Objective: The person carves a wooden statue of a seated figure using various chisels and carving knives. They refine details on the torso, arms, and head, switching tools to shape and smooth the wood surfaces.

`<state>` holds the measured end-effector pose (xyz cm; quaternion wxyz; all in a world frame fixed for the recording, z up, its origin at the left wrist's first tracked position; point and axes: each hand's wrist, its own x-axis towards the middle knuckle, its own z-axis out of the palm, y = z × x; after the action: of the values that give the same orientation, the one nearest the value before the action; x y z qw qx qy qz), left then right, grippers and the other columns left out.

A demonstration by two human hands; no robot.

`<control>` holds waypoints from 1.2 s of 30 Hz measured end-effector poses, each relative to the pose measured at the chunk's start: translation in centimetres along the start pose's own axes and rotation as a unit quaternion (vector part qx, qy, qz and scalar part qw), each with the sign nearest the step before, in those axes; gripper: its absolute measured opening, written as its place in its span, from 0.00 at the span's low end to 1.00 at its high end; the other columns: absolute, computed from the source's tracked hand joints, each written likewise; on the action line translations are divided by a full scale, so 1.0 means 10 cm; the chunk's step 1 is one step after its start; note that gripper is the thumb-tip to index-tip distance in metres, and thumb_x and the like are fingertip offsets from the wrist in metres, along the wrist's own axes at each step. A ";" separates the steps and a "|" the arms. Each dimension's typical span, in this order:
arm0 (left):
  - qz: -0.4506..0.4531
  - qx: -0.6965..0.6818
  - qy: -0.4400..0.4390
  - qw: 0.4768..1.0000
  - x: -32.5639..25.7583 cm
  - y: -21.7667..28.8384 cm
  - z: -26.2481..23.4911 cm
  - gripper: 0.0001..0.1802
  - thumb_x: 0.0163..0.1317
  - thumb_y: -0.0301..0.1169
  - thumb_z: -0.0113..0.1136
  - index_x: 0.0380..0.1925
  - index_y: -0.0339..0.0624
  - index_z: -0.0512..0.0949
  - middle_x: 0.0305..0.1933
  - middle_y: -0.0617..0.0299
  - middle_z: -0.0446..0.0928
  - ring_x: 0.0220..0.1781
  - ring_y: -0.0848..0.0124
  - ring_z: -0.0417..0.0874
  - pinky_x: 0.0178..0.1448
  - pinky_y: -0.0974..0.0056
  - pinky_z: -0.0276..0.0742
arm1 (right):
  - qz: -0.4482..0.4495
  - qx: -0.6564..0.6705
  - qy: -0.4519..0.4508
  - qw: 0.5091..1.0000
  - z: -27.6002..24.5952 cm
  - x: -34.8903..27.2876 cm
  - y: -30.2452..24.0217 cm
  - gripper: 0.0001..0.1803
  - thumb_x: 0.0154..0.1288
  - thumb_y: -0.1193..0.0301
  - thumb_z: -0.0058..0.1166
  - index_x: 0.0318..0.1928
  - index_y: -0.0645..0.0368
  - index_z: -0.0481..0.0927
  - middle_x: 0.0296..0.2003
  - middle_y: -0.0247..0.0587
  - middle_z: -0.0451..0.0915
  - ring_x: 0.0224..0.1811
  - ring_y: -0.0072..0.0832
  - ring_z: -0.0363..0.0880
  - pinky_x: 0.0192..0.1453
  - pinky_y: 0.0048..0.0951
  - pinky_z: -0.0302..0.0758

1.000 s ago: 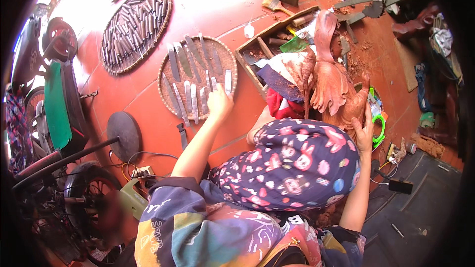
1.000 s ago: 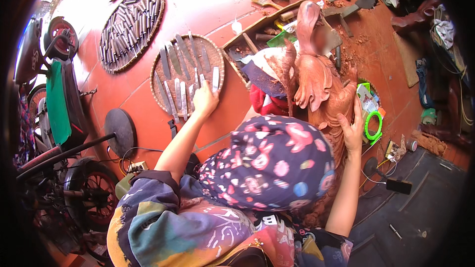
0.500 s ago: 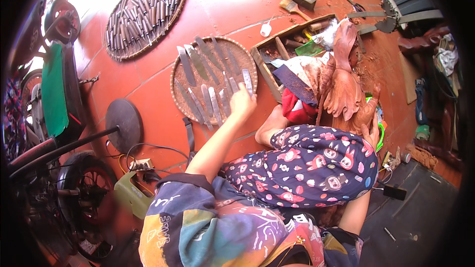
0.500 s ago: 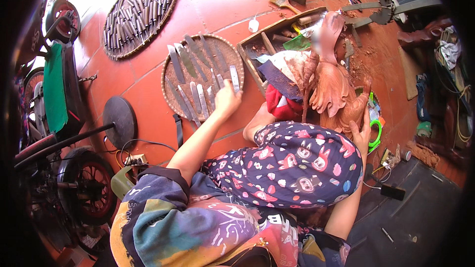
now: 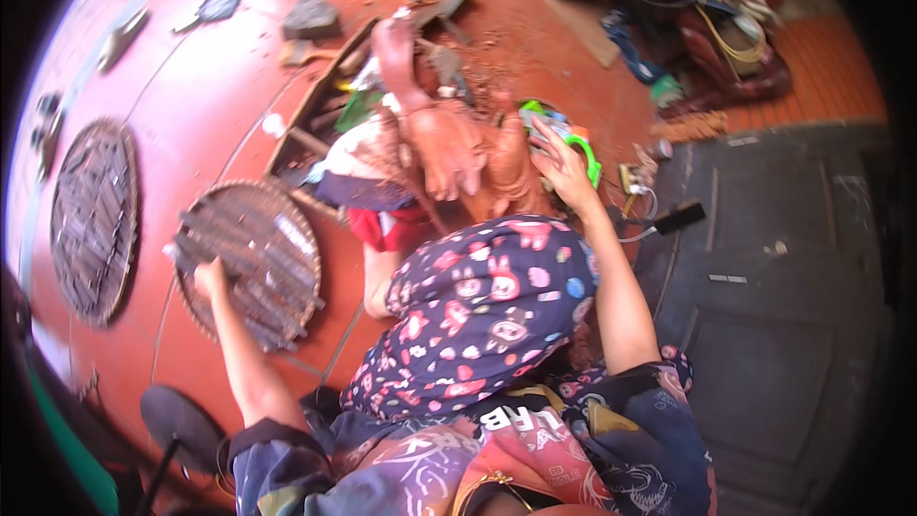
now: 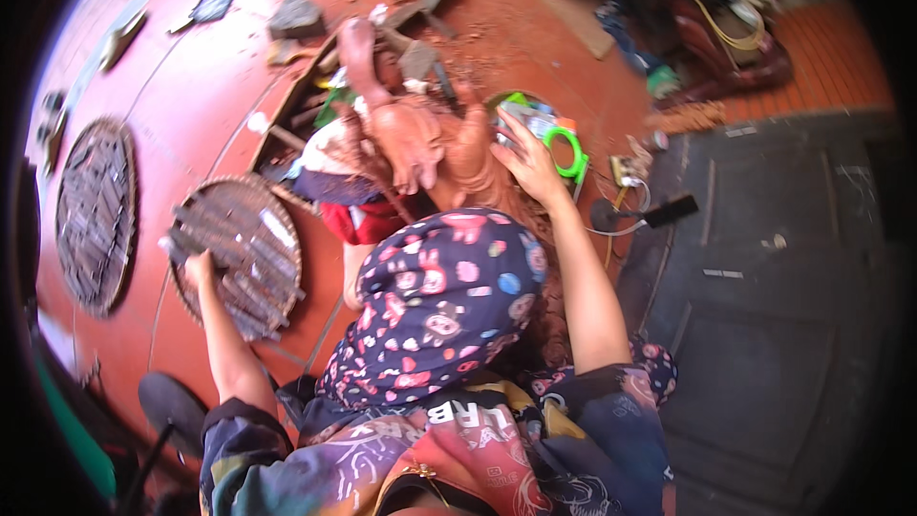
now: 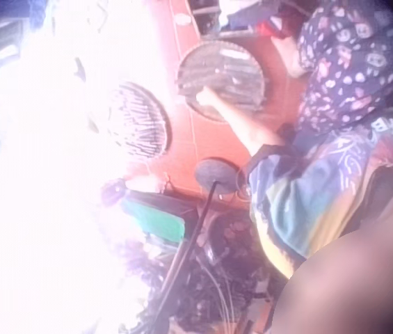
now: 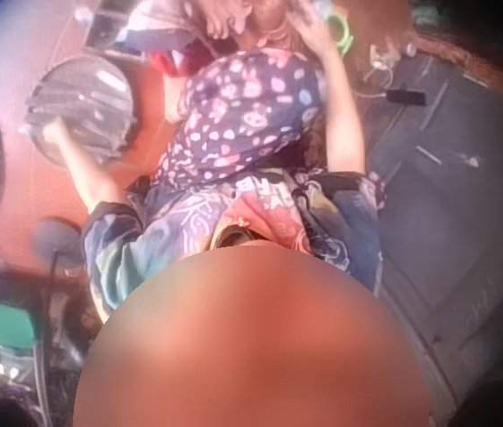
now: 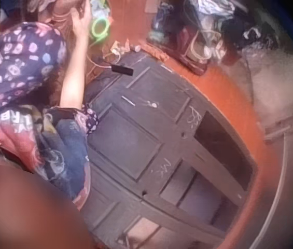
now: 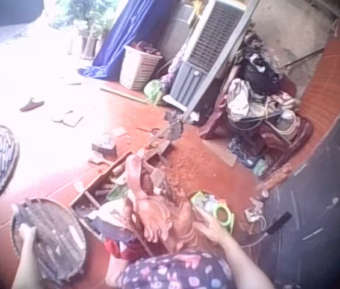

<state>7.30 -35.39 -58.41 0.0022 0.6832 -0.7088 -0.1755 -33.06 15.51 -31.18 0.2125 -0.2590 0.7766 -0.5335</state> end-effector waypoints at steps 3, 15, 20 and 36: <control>0.024 -0.097 0.011 0.995 -0.33 0.14 -0.11 0.24 0.54 0.49 0.65 0.28 0.34 0.83 0.28 0.48 0.84 0.32 0.55 0.85 0.41 0.52 0.77 | -0.117 -0.232 0.135 0.956 -0.25 -0.07 -0.51 0.40 0.63 0.70 0.65 0.73 0.50 0.62 0.57 0.47 0.78 0.54 0.34 0.82 0.57 0.33 0.78; 0.255 -0.529 -0.517 0.622 -2.70 2.84 -2.50 0.10 0.66 0.36 0.61 0.35 0.40 0.77 0.24 0.70 0.77 0.18 0.85 0.70 0.21 0.78 0.62 | -0.451 -0.520 -0.034 0.725 0.90 0.65 -1.89 0.35 0.54 0.71 0.63 0.65 0.35 0.75 0.42 0.34 0.72 0.37 0.33 0.80 0.38 0.33 0.80; 0.263 -0.573 -0.621 0.466 -3.46 3.15 -2.48 0.18 0.70 0.42 0.58 0.42 0.35 0.74 0.23 0.64 0.77 0.23 0.76 0.79 0.28 0.69 0.75 | -0.416 -0.462 0.001 0.783 0.59 0.60 -1.86 0.19 0.60 0.73 0.58 0.53 0.50 0.84 0.46 0.39 0.78 0.40 0.31 0.84 0.39 0.29 0.82; 0.641 -0.445 -0.466 0.417 -3.77 3.49 -1.45 0.42 0.55 0.34 0.69 0.71 0.48 0.64 0.80 0.54 0.49 0.81 0.39 0.29 0.76 0.31 0.27 | 0.138 0.228 0.163 0.950 0.37 -0.02 -0.89 0.12 0.65 0.77 0.59 0.48 0.59 0.75 0.42 0.40 0.80 0.35 0.25 0.81 0.40 0.23 0.80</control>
<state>-20.46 -2.21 -27.10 0.0871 -0.2522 -0.6567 -0.7054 -29.04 10.34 -24.12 0.2084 -0.0035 0.6868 -0.6963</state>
